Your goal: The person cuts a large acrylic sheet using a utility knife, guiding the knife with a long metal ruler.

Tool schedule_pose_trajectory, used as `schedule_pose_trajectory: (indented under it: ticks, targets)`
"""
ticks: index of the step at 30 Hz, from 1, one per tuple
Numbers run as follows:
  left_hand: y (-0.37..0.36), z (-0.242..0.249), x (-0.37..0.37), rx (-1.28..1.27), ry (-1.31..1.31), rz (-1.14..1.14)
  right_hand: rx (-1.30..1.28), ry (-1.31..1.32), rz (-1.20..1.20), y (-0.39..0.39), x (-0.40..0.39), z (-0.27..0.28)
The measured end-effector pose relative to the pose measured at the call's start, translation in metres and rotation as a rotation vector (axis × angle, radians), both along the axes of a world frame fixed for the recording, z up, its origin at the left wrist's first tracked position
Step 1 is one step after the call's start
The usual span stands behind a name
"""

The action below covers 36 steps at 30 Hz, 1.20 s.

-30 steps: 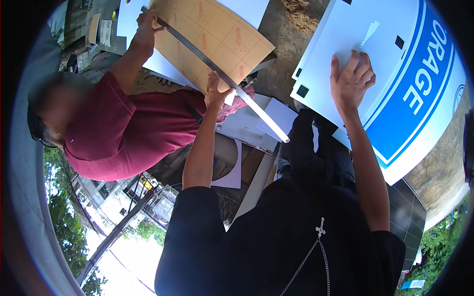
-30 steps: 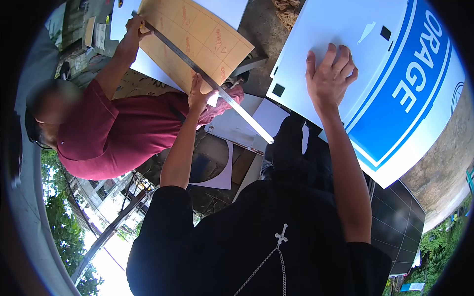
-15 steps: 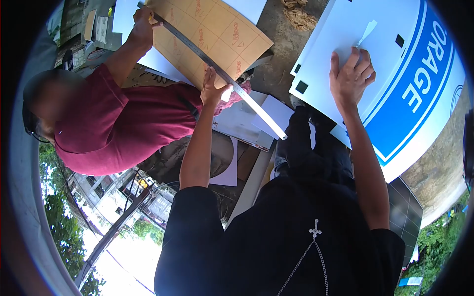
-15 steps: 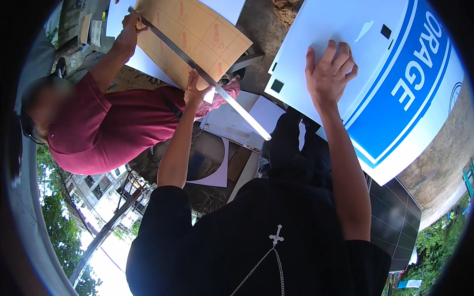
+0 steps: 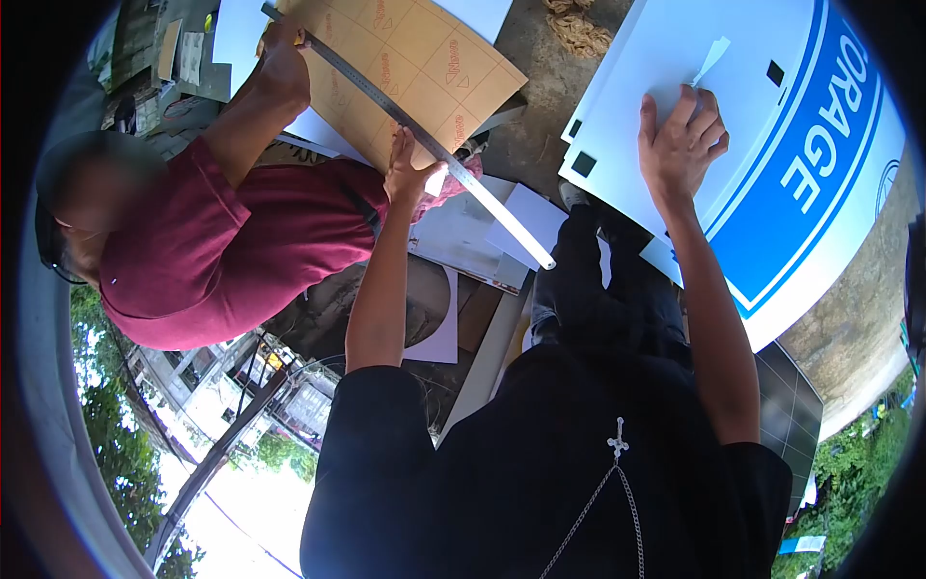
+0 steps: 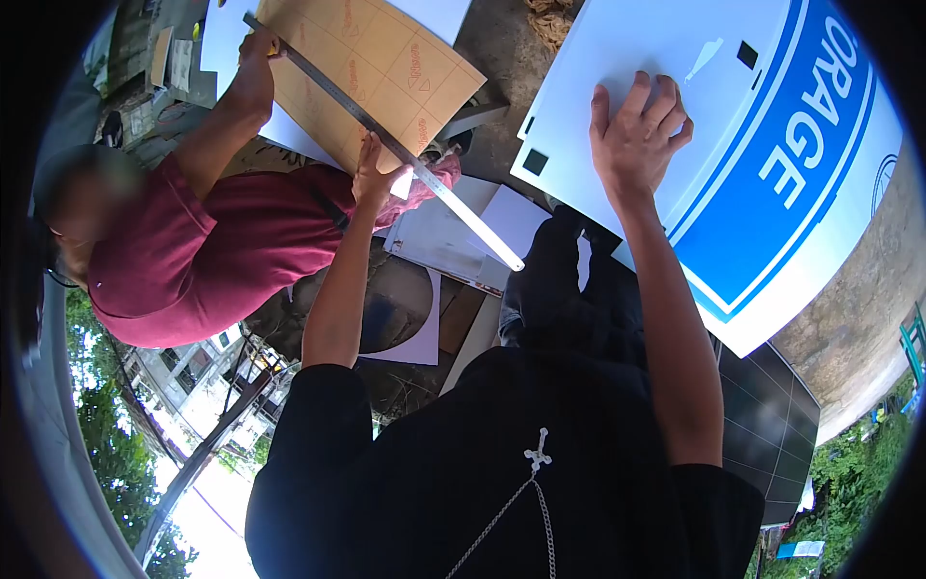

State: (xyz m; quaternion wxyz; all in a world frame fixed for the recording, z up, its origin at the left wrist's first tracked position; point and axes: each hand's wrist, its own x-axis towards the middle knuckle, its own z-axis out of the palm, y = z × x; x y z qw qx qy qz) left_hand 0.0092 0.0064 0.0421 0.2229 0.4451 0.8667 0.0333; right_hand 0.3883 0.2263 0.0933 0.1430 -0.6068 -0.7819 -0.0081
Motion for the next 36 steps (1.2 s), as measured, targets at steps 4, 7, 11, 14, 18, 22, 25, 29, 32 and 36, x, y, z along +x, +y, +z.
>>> schedule_pose_trajectory:
  ticks: [4,7,11,14,18,22,25,29,32,36]
  targets:
    - [0.0002,0.0019,0.0002,0.008,-0.028,0.019,-0.006,0.004,0.003,-0.0003,-0.0001,-0.001]
    - [0.0003,0.0018,0.0001,0.005,-0.031,0.018,-0.011,0.005,0.009,0.0001,0.0003,-0.0013]
    - [0.002,0.0037,0.0012,-0.014,-0.019,0.016,-0.009,0.0,0.012,0.0004,0.0003,-0.0015]
    - [0.0,0.0006,-0.0004,-0.003,-0.02,0.013,-0.006,-0.005,0.017,0.0004,0.0005,-0.0022]
    - [-0.001,-0.0006,-0.0016,-0.01,-0.008,0.0,-0.004,-0.012,0.021,0.0005,0.0004,-0.0012]
    - [-0.0008,-0.0001,-0.002,0.001,-0.012,-0.007,0.001,-0.017,0.026,0.0007,0.0012,-0.0024]
    - [0.0008,0.0025,-0.0007,0.004,-0.024,0.001,0.015,-0.001,0.033,0.001,0.0019,-0.0047]
    - [0.0007,0.0023,-0.0006,0.016,-0.032,0.004,0.01,0.0,0.03,0.0004,0.0017,-0.0034]
    - [-0.001,0.0003,-0.002,0.049,-0.045,-0.01,0.012,0.001,0.031,0.0006,0.0018,-0.0038]
    - [-0.0022,-0.0004,-0.0025,0.086,-0.069,-0.024,0.011,-0.001,0.034,0.0004,0.002,-0.0036]
